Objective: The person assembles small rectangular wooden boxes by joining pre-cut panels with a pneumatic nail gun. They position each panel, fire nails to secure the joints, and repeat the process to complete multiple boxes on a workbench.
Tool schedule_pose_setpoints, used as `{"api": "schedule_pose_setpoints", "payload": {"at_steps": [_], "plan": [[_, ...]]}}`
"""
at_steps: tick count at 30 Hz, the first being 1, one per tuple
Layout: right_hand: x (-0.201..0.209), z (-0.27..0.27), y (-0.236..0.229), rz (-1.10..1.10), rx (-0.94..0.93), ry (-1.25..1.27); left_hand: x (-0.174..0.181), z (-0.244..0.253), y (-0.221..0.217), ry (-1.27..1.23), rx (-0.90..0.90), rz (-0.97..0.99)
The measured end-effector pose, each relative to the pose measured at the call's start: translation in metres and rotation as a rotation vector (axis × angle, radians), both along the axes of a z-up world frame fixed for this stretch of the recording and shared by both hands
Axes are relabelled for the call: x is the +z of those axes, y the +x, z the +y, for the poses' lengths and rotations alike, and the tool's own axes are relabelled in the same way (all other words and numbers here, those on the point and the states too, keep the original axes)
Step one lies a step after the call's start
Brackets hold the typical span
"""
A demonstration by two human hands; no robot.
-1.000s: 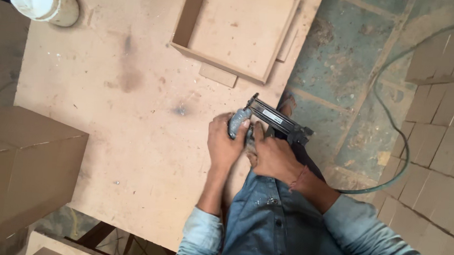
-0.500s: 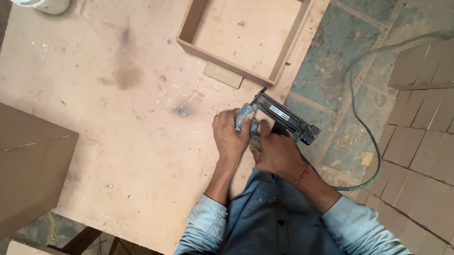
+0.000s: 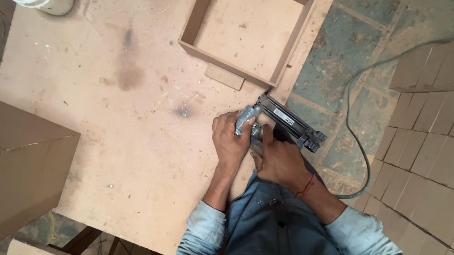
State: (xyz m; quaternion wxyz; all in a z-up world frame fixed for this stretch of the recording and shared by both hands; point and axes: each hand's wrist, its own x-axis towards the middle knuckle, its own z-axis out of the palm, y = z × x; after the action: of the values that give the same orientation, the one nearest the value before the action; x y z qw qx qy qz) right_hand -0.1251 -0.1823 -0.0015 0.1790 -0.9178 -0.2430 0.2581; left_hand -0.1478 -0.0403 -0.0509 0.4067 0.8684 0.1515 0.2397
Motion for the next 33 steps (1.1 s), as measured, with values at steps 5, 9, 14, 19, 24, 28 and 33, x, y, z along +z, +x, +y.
{"api": "schedule_pose_setpoints", "payload": {"at_steps": [5,9,14,19,24,28,33], "plan": [[0.009,-0.007,-0.005,-0.041,0.008,0.063,0.013,-0.004,-0.003,-0.013,0.011,-0.002],[0.015,-0.008,-0.008,-0.183,0.014,0.280,0.022,-0.003,-0.005,-0.011,0.009,-0.030],[0.021,-0.009,-0.007,-0.088,0.011,0.125,0.027,-0.006,-0.004,-0.021,0.005,-0.022],[0.035,-0.014,-0.006,-0.036,-0.006,0.080,0.033,-0.005,-0.010,-0.008,-0.027,-0.033],[0.051,-0.050,0.011,0.144,-0.017,-0.238,0.028,0.009,-0.015,-0.488,-0.093,0.090],[0.063,-0.097,0.057,0.002,-0.187,-0.113,0.025,0.024,0.013,0.050,0.026,0.452],[0.071,-0.136,0.165,-0.128,-0.359,-0.151,0.026,0.054,0.042,0.078,0.102,0.965]]}}
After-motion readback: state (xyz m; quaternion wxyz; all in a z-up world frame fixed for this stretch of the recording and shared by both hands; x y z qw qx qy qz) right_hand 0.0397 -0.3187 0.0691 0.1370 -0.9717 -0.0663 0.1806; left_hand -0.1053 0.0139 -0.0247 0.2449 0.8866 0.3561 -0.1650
